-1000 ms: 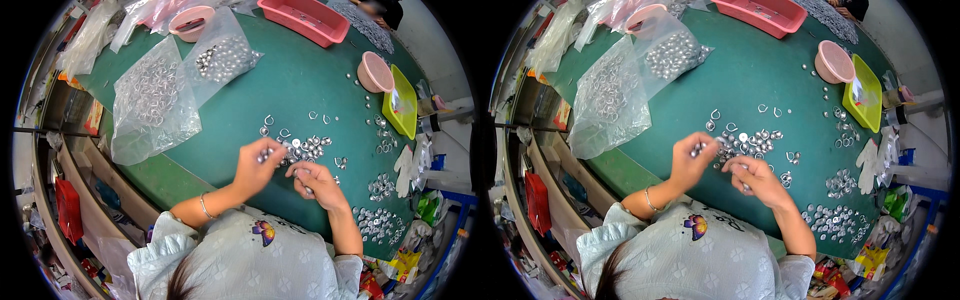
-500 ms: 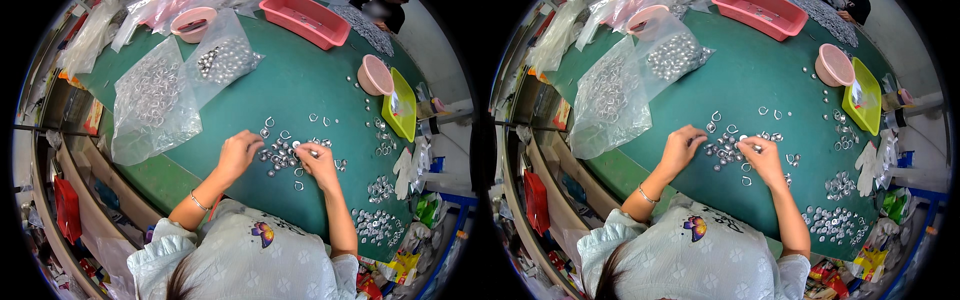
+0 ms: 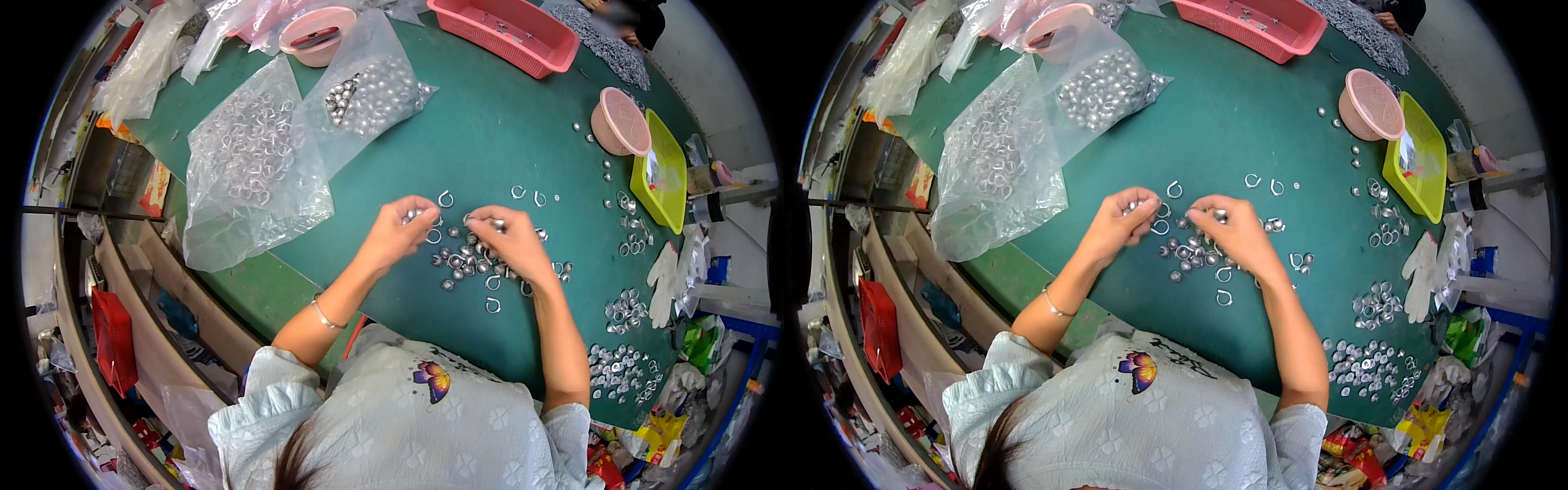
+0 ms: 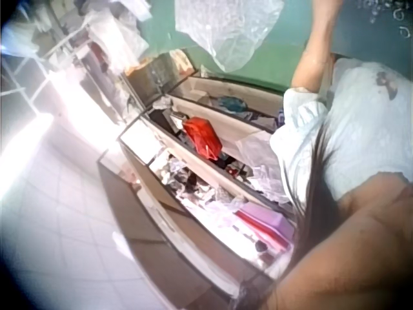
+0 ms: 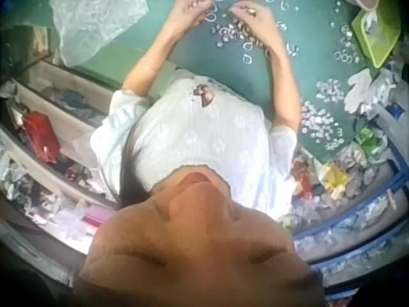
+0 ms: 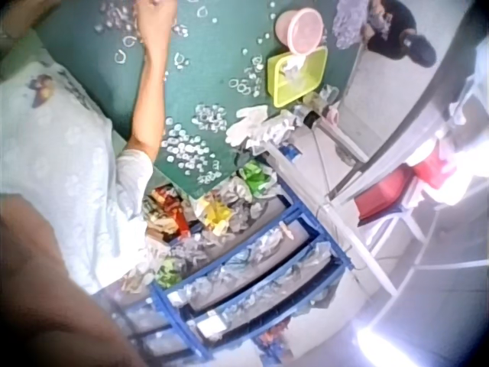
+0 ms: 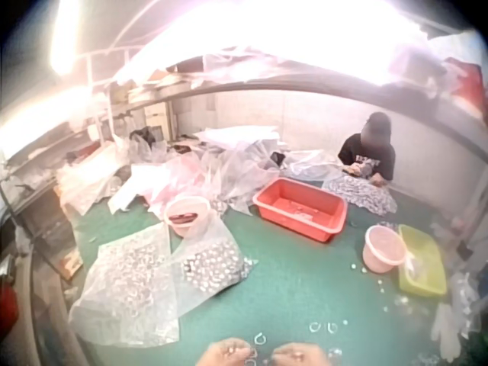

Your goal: The person repeatedly picks up small silver metal balls and C-shaped metal rings from a green table, inserts the balls into the rings, and places the assembled units into a clear plastic bag. The person also occasionally gathers loose rings and balls from the table surface.

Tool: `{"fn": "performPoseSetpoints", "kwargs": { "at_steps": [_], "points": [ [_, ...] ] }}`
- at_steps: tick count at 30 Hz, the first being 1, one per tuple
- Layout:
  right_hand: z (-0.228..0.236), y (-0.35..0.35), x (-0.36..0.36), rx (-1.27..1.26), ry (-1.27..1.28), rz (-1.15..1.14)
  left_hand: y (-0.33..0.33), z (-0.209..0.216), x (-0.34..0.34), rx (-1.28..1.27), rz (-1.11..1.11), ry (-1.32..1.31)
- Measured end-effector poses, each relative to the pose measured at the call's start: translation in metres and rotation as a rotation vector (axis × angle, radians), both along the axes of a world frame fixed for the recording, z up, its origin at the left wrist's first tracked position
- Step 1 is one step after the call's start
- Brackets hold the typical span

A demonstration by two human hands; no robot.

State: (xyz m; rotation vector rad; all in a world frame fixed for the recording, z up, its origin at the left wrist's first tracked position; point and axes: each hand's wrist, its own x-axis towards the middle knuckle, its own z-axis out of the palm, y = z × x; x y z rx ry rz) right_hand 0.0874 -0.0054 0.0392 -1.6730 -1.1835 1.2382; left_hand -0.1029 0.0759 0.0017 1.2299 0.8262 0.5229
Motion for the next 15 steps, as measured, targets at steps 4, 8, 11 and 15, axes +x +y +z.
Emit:
{"fn": "performPoseSetpoints", "kwargs": {
  "at_steps": [4, 8, 11, 15],
  "points": [
    [0.012, -0.029, -0.012, 0.008, 0.634, -0.212, -0.034, 0.006, -0.01, -1.008, -0.167, -0.416],
    [0.012, -0.052, -0.045, 0.524, -0.191, 0.107, -0.072, 0.021, -0.003, -1.249, -0.099, -0.225],
    [0.015, -0.063, -0.056, 0.528, -0.416, 0.363, -0.083, 0.01, -0.002, -1.307, -0.057, -0.234],
    [0.02, -0.062, -0.05, 0.516, -0.345, 0.446, -0.093, -0.028, -0.009, -1.421, -0.134, -0.573]
  ]
}}
